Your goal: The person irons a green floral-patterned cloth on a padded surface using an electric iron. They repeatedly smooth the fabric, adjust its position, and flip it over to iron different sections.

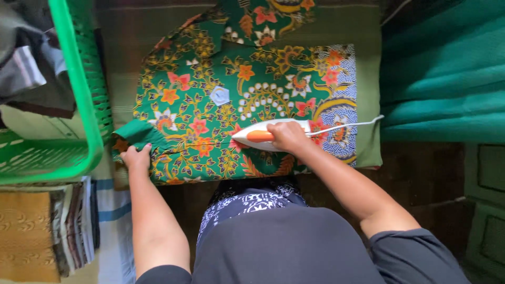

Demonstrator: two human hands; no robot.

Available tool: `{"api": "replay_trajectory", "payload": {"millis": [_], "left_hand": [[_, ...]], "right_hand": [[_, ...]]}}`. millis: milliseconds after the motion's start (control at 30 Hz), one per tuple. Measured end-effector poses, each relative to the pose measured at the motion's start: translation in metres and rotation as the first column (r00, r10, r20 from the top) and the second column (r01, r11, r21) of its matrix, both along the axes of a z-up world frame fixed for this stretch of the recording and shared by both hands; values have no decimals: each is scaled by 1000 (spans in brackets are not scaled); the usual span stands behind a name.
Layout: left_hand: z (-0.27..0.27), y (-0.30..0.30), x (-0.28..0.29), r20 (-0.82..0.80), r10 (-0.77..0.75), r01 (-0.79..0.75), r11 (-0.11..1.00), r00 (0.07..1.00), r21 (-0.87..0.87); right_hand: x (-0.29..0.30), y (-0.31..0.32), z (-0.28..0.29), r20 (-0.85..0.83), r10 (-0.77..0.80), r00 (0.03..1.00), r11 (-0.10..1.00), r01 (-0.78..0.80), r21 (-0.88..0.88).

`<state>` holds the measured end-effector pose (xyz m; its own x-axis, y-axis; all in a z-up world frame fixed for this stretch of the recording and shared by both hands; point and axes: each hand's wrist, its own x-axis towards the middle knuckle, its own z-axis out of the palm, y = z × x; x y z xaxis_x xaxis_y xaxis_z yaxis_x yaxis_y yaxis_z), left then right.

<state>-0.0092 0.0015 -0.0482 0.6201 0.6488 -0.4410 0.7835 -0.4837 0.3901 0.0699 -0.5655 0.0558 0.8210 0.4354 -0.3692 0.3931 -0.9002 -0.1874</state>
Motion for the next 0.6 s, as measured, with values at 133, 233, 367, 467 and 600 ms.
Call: {"api": "replay_trajectory", "payload": {"millis": [133, 233, 367, 467, 600], "left_hand": [[-7, -2, -3, 27, 45, -46, 998, 999, 36], [1, -8, -1, 20, 64, -65, 997, 998, 47], [-1, -6, -2, 15, 71, -71, 996, 997, 58], [-3, -3, -3, 12, 70, -70, 996, 998, 54], [3, -3, -2, 8, 62, -63, 998, 998, 18]], "right_hand": [[-11, -76, -5, 73, 2, 997, 1000, -4, 23], [-17, -131, -1, 90, -23, 996, 1000, 23, 2], [-20, -204, -11, 149, -70, 986, 997, 67, 24], [-23, -253, -9, 223, -89, 971, 996, 86, 27], [-27, -299, 4, 392, -103, 914, 979, 164, -125]]}}
